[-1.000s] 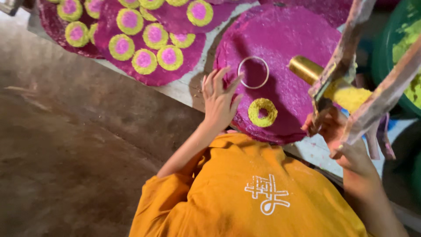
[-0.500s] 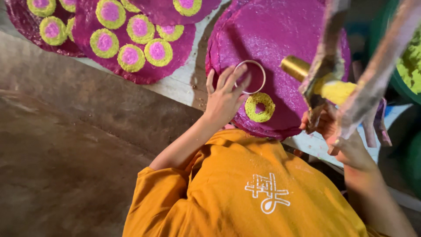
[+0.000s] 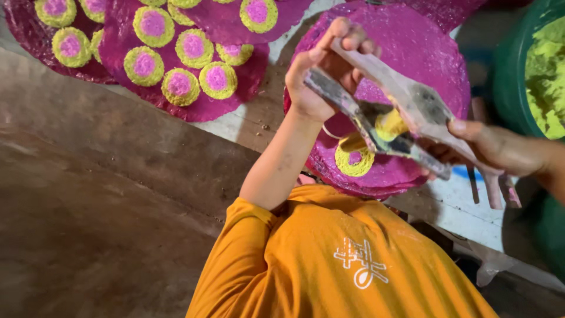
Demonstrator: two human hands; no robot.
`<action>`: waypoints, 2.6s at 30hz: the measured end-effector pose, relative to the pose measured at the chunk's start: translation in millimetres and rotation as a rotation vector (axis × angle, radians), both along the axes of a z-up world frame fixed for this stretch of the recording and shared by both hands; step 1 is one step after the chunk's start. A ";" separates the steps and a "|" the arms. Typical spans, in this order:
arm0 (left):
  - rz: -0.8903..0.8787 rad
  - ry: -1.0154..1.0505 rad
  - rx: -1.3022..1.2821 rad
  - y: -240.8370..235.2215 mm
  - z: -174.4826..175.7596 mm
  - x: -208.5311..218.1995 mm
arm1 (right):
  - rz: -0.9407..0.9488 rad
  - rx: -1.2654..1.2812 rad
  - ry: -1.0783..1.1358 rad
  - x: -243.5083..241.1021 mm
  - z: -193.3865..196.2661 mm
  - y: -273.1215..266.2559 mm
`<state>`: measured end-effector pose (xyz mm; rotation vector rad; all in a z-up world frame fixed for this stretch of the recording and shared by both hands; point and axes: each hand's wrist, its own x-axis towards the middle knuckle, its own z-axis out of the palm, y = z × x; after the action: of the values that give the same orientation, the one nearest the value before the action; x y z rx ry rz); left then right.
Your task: The person applies yellow rings of paste onto purple circular discs using a wooden press. They refill the press with yellow and pink paste from buckets and arrange the finished items on a woven tray.
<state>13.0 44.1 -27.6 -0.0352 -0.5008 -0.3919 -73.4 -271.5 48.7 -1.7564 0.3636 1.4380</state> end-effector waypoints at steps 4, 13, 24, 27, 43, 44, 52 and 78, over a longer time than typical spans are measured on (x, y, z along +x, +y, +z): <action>0.068 0.109 -0.105 -4.8 -17.3 16.6 | 0.078 -0.273 -0.054 27.9 13.5 17.9; 0.136 0.136 -0.176 16.6 -50.5 31.3 | 0.238 -0.199 -0.245 31.2 -2.0 75.7; 0.123 0.157 -0.210 -28.4 -63.5 40.0 | 0.193 -0.332 -0.481 21.9 9.6 62.6; 0.153 0.068 -0.124 -17.6 -56.0 55.0 | 0.192 -0.291 -0.588 18.9 0.2 71.1; 0.125 0.198 0.109 -14.2 -76.0 18.7 | 0.271 -0.358 -0.430 8.9 -30.0 26.7; 0.107 0.239 0.284 -14.2 -76.9 16.9 | 0.230 -0.298 -0.457 8.0 -26.2 14.7; 0.483 -0.688 1.727 43.4 -51.9 -34.5 | -0.445 0.310 -0.561 -48.6 3.5 -15.3; 0.394 -0.887 2.119 27.1 -46.8 30.2 | -0.935 0.512 -0.766 -115.0 -27.6 27.8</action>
<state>43.2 71.2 -74.4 2.3298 -0.7076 -0.3667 -188.3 -243.7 21.1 -1.2827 0.2929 0.1306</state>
